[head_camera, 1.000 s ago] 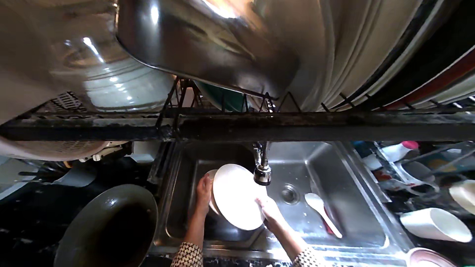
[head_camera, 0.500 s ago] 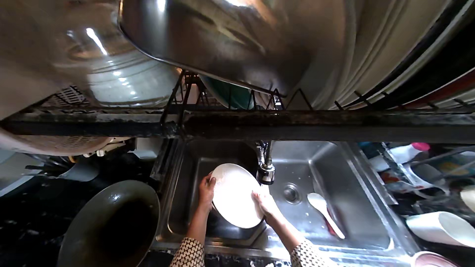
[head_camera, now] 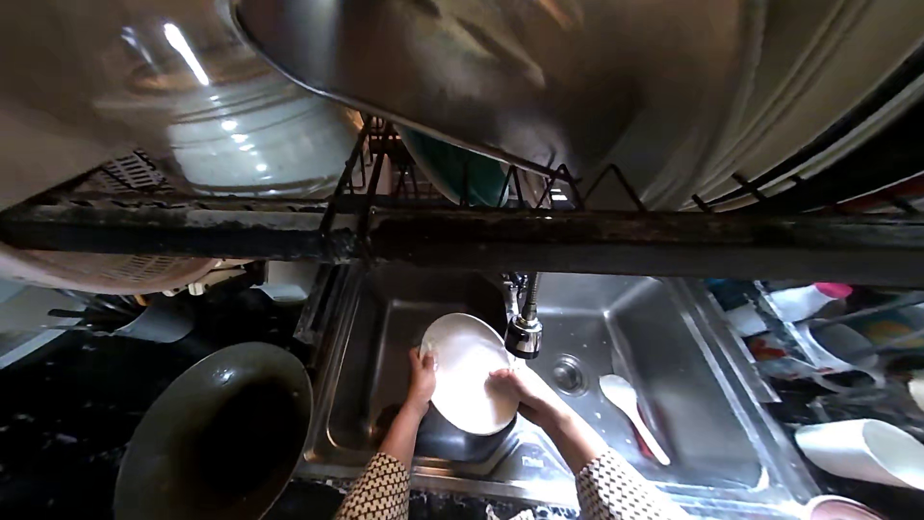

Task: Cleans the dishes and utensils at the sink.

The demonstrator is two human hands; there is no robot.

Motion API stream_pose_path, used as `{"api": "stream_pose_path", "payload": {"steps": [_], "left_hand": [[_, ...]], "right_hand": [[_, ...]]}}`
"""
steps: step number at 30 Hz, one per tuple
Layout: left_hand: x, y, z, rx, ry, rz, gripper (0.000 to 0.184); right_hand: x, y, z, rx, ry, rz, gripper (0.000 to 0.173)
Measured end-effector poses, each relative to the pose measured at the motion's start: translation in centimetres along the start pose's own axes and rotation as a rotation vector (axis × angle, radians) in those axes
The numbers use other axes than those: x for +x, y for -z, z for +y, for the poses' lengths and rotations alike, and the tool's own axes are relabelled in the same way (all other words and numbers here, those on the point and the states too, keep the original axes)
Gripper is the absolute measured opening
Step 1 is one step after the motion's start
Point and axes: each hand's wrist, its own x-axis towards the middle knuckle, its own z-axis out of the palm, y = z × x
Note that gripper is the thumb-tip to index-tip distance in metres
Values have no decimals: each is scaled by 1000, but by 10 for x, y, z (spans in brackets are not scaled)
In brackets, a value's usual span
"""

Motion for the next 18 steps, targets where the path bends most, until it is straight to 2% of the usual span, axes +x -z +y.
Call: {"api": "stream_pose_path", "payload": {"steps": [2,5,8,10,12,13,16,18], "left_hand": [[2,-5,-4,76,-81,20,57],[-11,-7,13,489,-231,-28,65],[-44,-18,36,676,-369,-224,56],[-67,-26,46,686,-421,-425,62],[-80,-25,48,784,-408,-585,75],[-77,-21,44,840,-380,-612,76],[-43,4,28,1008,-178,-538,81],[-23,13,24,1089,-140,-453,86]], "right_hand": [[0,4,-2,-23,18,-8,13],[0,9,-3,-36,14,-5,11],[-3,6,0,-13,5,-13,14],[-3,4,3,23,48,-45,14],[-2,4,6,45,76,-53,13],[-3,5,6,40,61,-25,13],[-7,8,9,-31,-34,62,18],[-10,8,11,-40,-51,66,18]]}}
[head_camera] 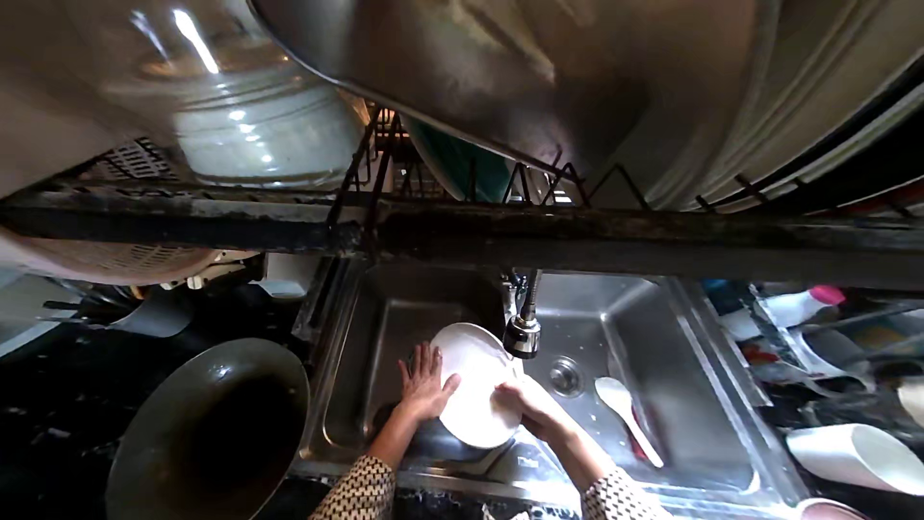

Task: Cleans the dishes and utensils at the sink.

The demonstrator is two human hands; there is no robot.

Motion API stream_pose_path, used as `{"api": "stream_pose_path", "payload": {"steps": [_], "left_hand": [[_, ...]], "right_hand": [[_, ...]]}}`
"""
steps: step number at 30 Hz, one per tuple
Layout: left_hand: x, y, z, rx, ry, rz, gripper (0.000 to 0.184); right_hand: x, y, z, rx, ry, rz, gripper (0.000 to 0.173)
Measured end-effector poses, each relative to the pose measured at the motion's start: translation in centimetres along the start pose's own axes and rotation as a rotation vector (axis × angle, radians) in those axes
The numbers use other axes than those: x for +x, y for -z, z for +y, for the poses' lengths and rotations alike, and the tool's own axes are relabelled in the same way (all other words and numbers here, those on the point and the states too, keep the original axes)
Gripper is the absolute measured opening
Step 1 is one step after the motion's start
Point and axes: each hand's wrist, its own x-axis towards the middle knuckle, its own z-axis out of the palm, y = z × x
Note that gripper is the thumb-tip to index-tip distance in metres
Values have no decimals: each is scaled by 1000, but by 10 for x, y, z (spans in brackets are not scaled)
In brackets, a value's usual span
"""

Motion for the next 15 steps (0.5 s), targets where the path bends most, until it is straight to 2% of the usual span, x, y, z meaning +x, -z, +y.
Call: {"api": "stream_pose_path", "payload": {"steps": [2,4,6,8,11,13,15], "left_hand": [[2,0,10,-28,-58,74,83],[-3,-7,34,-233,-256,154,72],[-13,-5,64,-500,-470,158,67],[-13,-3,77,-523,-519,155,70],[9,-8,48,-204,-319,259,74],[25,-1,14,-227,-79,233,76],[31,5,-12,-431,145,196,78]], "right_hand": [[-2,-1,2,10,1,-31,20],[-2,-6,6,15,23,-83,23],[2,-9,12,19,58,-133,27],[-1,-10,14,-9,93,-132,29],[-12,-13,5,-50,70,-58,29],[-13,-8,3,-67,58,-4,30],[-8,0,6,-65,113,13,31]]}}
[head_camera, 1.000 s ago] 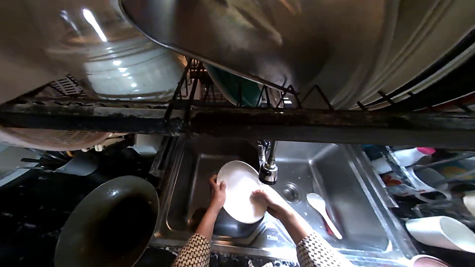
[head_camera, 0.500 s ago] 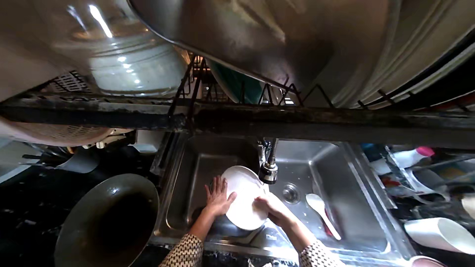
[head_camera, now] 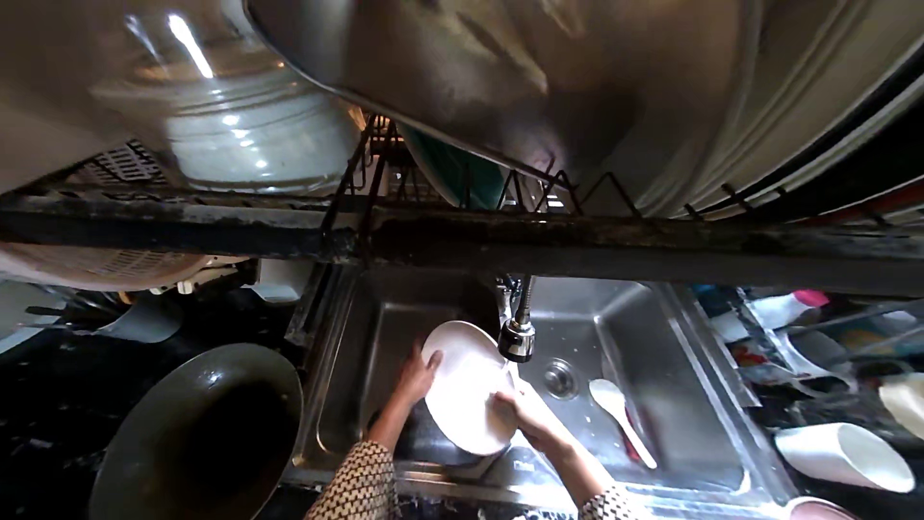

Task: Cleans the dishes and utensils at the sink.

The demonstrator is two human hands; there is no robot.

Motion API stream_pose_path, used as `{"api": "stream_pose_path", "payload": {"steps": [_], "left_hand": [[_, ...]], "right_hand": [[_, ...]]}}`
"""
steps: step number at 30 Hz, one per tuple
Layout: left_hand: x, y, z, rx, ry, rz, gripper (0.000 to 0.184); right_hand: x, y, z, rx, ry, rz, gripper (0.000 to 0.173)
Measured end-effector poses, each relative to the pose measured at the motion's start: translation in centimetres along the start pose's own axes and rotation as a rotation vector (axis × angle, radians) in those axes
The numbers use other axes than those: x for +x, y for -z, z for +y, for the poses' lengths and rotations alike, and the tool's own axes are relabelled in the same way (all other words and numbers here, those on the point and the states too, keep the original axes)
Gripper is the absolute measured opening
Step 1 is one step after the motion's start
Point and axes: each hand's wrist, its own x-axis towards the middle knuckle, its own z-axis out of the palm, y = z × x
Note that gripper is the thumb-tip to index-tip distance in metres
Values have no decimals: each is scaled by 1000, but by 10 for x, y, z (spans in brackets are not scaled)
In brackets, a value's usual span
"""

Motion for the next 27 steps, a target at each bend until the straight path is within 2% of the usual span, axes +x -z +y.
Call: {"api": "stream_pose_path", "payload": {"steps": [2,5,9,14,16,20,22,24,25,26,27], "left_hand": [[-6,4,-8,-290,113,-4,68],[-28,-1,-3,-529,99,47,45],[-34,2,4,-574,99,160,35],[-44,11,23,-727,4,324,35],[-51,19,37,-758,2,415,35],[-48,43,36,-679,-224,754,35],[-45,60,30,-534,-362,948,40],[-44,75,25,-342,-388,1018,43],[-43,78,22,-282,-364,1016,42],[-42,79,18,-260,-327,998,41],[-41,76,14,-275,-283,965,41]], "right_hand": [[6,4,5,16,52,13,32],[17,-5,13,12,117,40,30],[19,-13,15,-20,120,90,38],[24,-12,22,-94,168,176,27],[28,-9,27,-149,240,177,28],[35,4,37,-173,364,147,38],[34,7,36,-190,351,192,49],[32,8,33,-197,303,221,62],[32,6,32,-173,272,232,63],[31,3,31,-126,232,256,55],[31,-1,29,-81,179,285,40]]}}
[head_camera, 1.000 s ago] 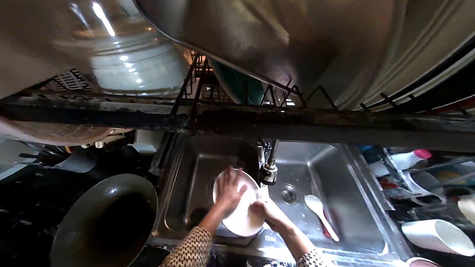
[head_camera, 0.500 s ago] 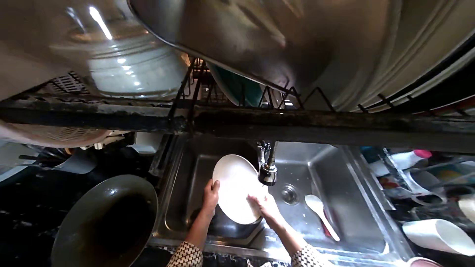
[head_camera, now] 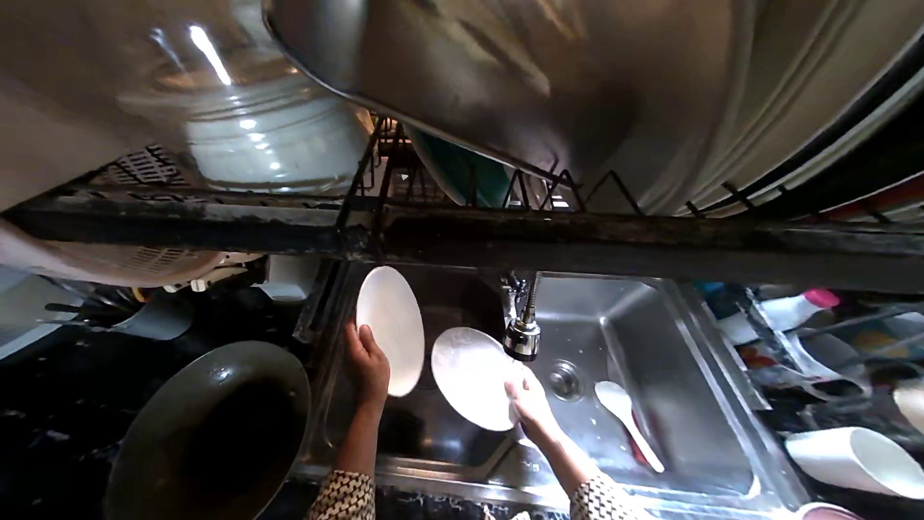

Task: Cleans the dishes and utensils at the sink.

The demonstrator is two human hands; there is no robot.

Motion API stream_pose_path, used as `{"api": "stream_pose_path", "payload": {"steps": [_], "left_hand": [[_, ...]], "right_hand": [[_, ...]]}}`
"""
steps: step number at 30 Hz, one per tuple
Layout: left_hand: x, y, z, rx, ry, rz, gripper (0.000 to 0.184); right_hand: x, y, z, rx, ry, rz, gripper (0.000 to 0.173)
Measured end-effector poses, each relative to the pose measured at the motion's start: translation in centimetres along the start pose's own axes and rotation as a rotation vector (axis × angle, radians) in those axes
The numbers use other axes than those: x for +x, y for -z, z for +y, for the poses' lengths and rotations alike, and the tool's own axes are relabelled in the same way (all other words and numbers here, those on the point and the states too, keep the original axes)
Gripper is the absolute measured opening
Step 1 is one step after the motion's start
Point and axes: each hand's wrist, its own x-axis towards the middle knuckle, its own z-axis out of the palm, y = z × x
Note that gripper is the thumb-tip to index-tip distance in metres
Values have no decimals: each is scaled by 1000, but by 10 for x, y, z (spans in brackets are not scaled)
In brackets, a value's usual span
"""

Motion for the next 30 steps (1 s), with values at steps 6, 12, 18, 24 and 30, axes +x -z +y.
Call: {"api": "stream_pose_path", "payload": {"steps": [6,12,18,24,30], "left_hand": [[-36,-16,-20,-226,561,-187,42],[-61,-33,-24,-366,487,-228,54],[-72,-38,-24,-362,370,-244,41],[-75,-41,-19,-359,367,-284,44],[-69,-39,-14,-362,571,-351,45]], "right_hand": [[-8,-10,-8,123,-166,-84,17],[-11,-19,-7,172,-116,-102,16],[-10,-22,-11,64,-105,-84,21],[-9,-25,0,67,-89,-117,25],[-8,-27,2,64,-48,-137,25]]}}
